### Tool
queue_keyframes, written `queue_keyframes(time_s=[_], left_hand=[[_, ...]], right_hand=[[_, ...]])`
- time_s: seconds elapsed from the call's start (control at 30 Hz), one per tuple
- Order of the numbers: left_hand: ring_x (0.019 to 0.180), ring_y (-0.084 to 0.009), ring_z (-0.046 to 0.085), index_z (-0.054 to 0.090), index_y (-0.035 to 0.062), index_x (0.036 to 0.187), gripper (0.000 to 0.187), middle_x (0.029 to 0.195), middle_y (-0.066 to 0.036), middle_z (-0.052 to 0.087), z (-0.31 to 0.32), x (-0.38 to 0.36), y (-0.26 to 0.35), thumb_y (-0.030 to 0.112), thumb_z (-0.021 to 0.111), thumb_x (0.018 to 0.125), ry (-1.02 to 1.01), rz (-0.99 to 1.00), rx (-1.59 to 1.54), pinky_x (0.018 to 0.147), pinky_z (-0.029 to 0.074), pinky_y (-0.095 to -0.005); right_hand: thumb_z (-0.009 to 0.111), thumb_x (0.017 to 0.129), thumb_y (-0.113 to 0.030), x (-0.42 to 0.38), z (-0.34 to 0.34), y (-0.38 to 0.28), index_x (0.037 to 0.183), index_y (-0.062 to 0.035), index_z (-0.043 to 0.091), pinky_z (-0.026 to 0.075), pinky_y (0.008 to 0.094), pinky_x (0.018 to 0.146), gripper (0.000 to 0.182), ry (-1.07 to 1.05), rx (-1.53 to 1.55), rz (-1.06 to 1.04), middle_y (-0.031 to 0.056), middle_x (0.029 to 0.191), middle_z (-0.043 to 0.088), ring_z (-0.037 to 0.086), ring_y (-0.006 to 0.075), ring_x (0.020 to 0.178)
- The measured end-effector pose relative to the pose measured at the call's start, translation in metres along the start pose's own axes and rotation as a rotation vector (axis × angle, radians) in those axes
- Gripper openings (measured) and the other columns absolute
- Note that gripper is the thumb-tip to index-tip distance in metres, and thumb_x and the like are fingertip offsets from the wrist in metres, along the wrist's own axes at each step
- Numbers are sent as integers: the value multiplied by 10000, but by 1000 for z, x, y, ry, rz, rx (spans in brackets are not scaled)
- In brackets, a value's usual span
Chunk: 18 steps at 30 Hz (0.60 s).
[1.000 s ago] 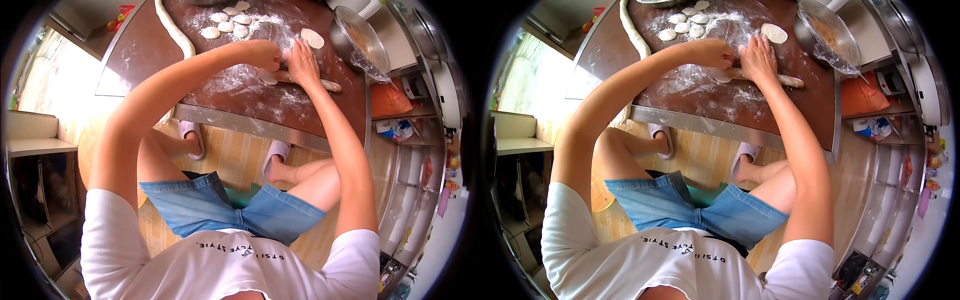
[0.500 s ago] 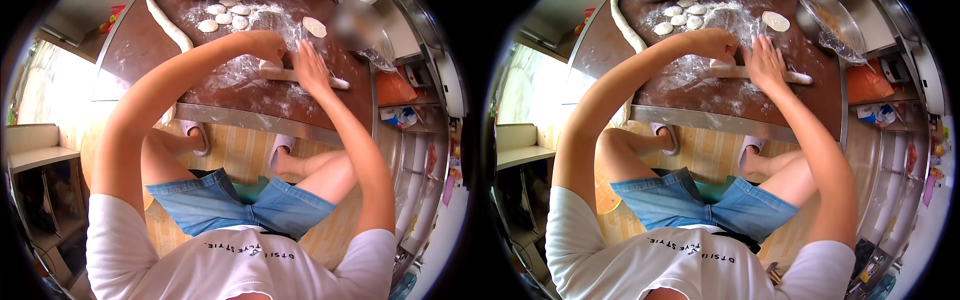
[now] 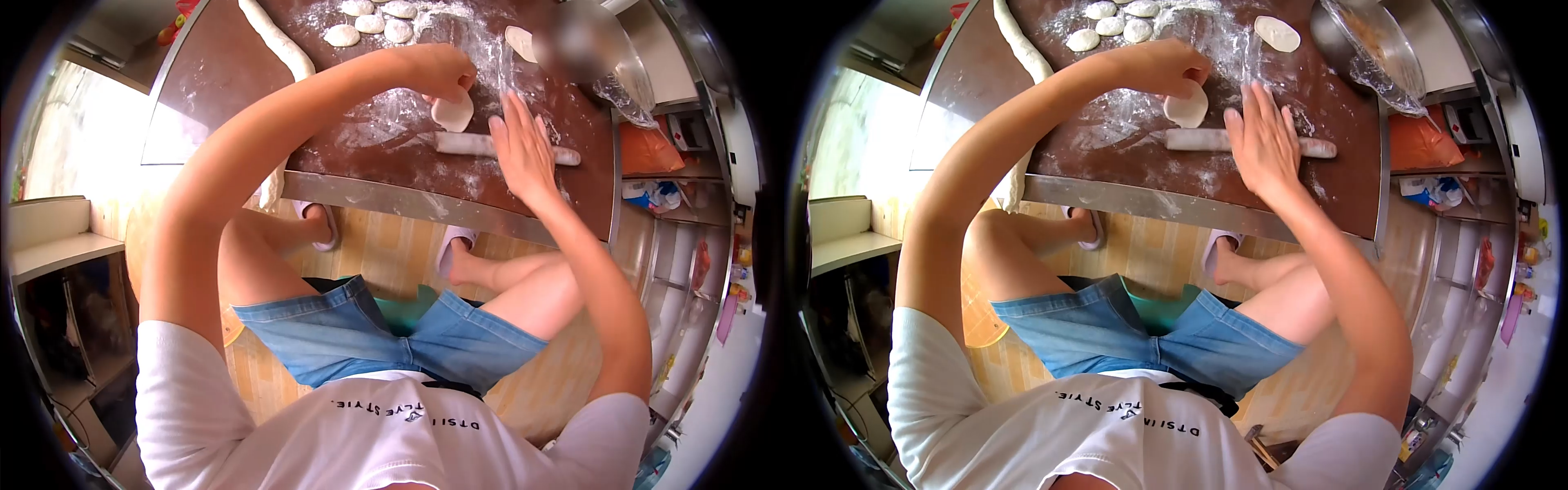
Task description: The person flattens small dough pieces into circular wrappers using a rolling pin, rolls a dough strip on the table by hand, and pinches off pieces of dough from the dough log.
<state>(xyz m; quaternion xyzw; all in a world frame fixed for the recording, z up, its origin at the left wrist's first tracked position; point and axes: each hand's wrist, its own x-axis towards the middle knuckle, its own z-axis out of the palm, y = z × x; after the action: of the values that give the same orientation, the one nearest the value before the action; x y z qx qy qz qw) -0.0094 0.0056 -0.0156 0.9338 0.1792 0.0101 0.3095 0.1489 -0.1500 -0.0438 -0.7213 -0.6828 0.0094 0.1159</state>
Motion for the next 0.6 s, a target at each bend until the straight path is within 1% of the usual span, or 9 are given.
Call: queue_keyframes(time_s=[0.07, 0.13, 0.17, 0.27, 0.33, 0.37, 0.47, 0.57, 0.6], left_hand=[[696, -239, 613, 600, 46, 827, 158, 745, -90, 637, -4, -5, 4, 180, 576, 747, -89, -136, -215, 644, 469, -360], [680, -236, 615, 601, 41, 824, 163, 735, -95, 634, -2, -4, 4, 180, 578, 741, -35, -84, -96, 634, 472, -354], [673, -234, 615, 602, 39, 822, 166, 730, -98, 632, -2, -3, 4, 180, 579, 739, -2, -58, -36, 628, 474, -351], [636, -220, 612, 599, 25, 803, 163, 711, -118, 622, -1, 3, 3, 175, 571, 744, 95, 21, 124, 586, 477, -334], [634, -220, 613, 599, 21, 799, 173, 711, -124, 620, 0, 7, 2, 183, 569, 746, 56, 75, 136, 587, 480, -332], [634, -220, 613, 599, 19, 796, 178, 710, -127, 619, 1, 9, 1, 187, 568, 747, 40, 101, 139, 588, 481, -332], [662, -230, 605, 603, 21, 813, 197, 717, -120, 621, -9, -1, 5, 203, 564, 749, -37, -95, -164, 624, 476, -347], [684, -237, 605, 614, 26, 842, 211, 729, -115, 626, -6, 1, -6, 211, 574, 748, -14, -115, -261, 644, 470, -356], [683, -237, 606, 617, 25, 839, 210, 729, -115, 627, -6, 0, -6, 209, 579, 745, 13, -87, -173, 642, 469, -356]], right_hand=[[343, 938, -374, 0, 1, 1, 1337, 1, 348, 195, 461, 1080, 547, 21, -40, 5, 192, 1404, 322, 275, 297, 1327], [338, 941, -376, 38, 17, 7, 1329, 13, 350, 196, 462, 1079, 550, 110, -98, -10, 194, 1396, 333, 281, 301, 1322], [342, 940, -374, 62, 21, 10, 1315, 30, 355, 201, 464, 1078, 551, 210, -39, 4, 200, 1384, 347, 285, 308, 1319], [356, 934, -363, 93, 17, 11, 1304, 29, 364, 209, 445, 1078, 538, 189, -46, 23, 204, 1381, 351, 286, 314, 1318], [366, 932, -356, 64, 22, 10, 1309, 15, 369, 218, 436, 1074, 528, 178, -60, -6, 201, 1375, 362, 293, 311, 1314], [371, 931, -349, 37, 12, 3, 1323, 3, 365, 215, 441, 1072, 527, 67, -38, 23, 197, 1382, 354, 293, 307, 1315], [371, 933, -348, -13, -2, -2, 1321, 14, 362, 208, 471, 1068, 531, 52, -7, -59, 190, 1374, 366, 312, 308, 1304], [373, 933, -340, 28, 13, 4, 1315, 28, 361, 209, 459, 1070, 531, 115, -30, -32, 203, 1380, 350, 301, 317, 1307], [376, 932, -338, 54, 22, 10, 1311, 37, 362, 214, 455, 1069, 533, 161, -29, -20, 212, 1377, 350, 301, 322, 1305]])
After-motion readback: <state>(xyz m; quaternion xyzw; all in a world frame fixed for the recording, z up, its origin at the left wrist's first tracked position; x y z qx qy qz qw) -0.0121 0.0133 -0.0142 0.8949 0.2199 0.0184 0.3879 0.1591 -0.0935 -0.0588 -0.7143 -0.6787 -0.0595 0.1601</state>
